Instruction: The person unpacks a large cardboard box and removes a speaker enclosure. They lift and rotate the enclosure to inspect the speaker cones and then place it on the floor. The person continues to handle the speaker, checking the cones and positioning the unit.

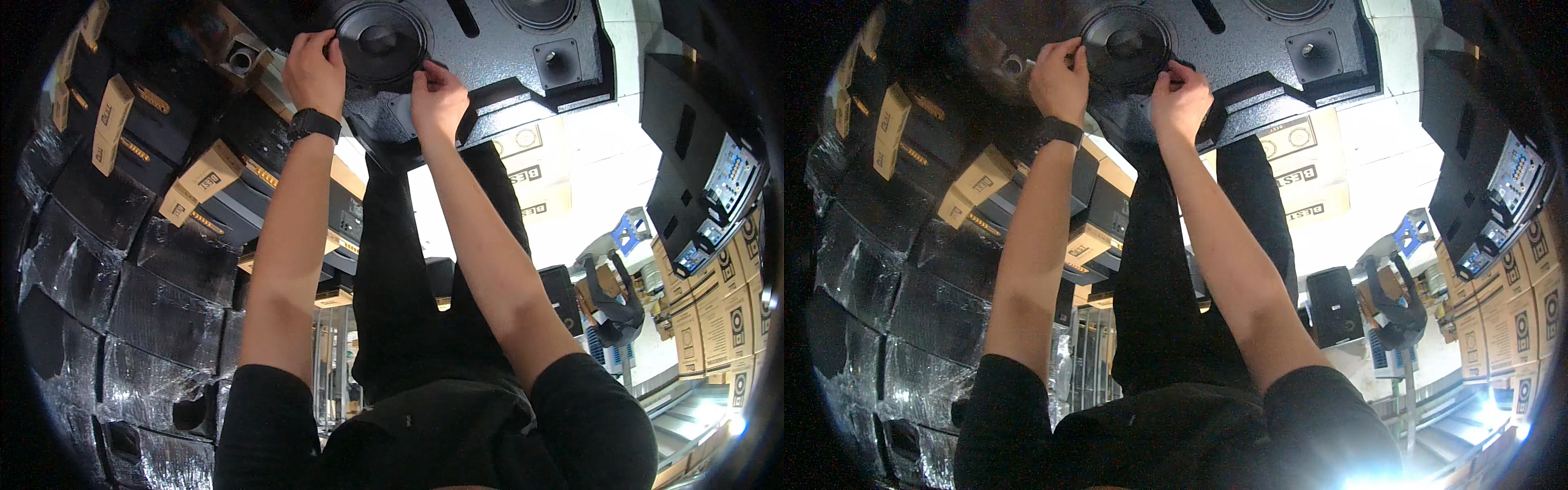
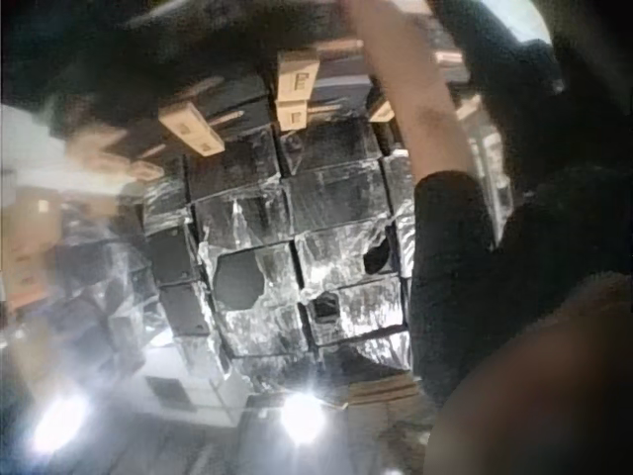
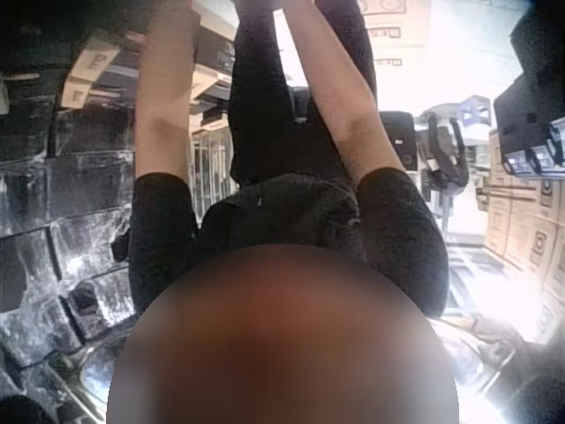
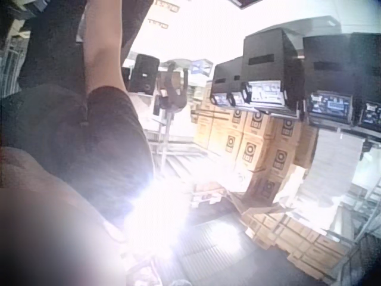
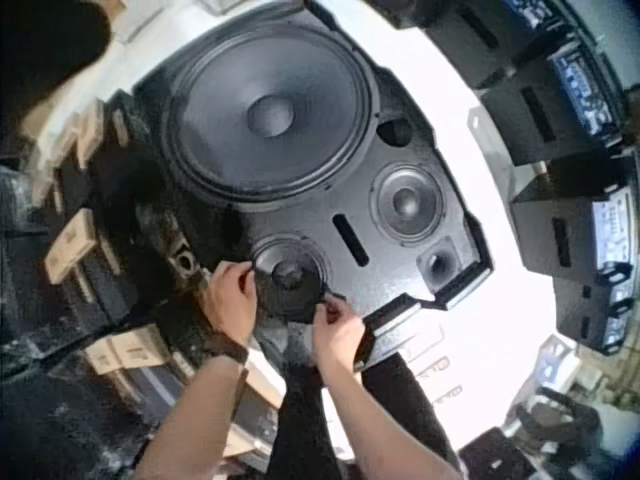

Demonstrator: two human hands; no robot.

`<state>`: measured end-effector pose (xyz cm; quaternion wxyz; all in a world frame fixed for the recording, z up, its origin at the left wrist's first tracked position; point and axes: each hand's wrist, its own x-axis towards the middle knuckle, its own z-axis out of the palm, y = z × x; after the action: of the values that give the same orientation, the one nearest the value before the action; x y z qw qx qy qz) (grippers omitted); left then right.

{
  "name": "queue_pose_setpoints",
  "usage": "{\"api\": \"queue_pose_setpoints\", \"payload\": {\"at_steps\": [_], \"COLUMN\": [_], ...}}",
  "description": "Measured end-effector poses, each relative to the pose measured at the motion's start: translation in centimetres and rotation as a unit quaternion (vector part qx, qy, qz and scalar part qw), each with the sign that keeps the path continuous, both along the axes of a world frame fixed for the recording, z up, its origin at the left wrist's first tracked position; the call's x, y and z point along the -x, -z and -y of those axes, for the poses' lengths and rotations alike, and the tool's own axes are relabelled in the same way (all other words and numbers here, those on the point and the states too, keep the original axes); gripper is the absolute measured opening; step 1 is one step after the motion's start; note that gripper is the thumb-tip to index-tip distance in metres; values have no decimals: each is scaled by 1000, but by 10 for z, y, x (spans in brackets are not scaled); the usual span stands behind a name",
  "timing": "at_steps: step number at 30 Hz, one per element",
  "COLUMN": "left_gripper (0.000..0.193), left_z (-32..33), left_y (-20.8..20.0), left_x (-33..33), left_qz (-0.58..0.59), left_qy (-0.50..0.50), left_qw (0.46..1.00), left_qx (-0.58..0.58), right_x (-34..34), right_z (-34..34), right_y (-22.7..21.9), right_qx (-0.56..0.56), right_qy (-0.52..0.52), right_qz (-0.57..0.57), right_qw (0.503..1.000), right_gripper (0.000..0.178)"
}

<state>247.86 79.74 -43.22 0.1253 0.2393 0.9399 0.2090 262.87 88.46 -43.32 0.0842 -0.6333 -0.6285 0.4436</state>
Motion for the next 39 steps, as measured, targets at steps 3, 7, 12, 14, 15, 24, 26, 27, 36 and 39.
{"api": "queue_pose_setpoints", "payload": {"at_steps": [3, 7, 12, 14, 15, 24, 26, 27, 36, 39], "left_gripper": [16, 13, 14, 14, 13, 13, 14, 14, 34, 37], "left_z": [1, 0, 1, 1, 1, -5, -5, -5, 5, 9], "left_y": [0, 0, 2, 4, 5, 6, 4, 3, -7, -9], "left_x": [-1, -2, 4, 7, 9, 7, 5, 5, -12, -21], "left_qz": [-7, -10, -24, -44, -45, -36, -43, -28, 68, 53], "left_qy": [-1, -15, -3, 6, 15, 27, 27, 23, -18, -22], "left_qw": [1000, 1000, 1000, 999, 999, 998, 998, 999, 996, 997], "left_qx": [-4, -18, -4, 16, 16, 32, 38, 39, -47, -43], "right_x": [8, 16, 19, 19, 19, 23, 17, 11, 16, 23], "right_z": [13, 18, 17, 18, 19, 25, 17, 9, -80, -89], "right_y": [-5, 0, 8, 8, 8, 13, 10, 8, 3, 5], "right_qx": [15, 33, 36, 65, 65, 39, 41, 45, -213, -228], "right_qy": [41, 71, 128, 154, 154, 210, 164, 118, -210, -250], "right_qz": [-12, 14, -11, -27, -26, -67, -62, -51, -95, -44], "right_qw": [999, 997, 991, 986, 986, 975, 984, 991, 949, 940], "right_gripper": [26, 38, 33, 31, 30, 23, 22, 21, 39, 42]}}
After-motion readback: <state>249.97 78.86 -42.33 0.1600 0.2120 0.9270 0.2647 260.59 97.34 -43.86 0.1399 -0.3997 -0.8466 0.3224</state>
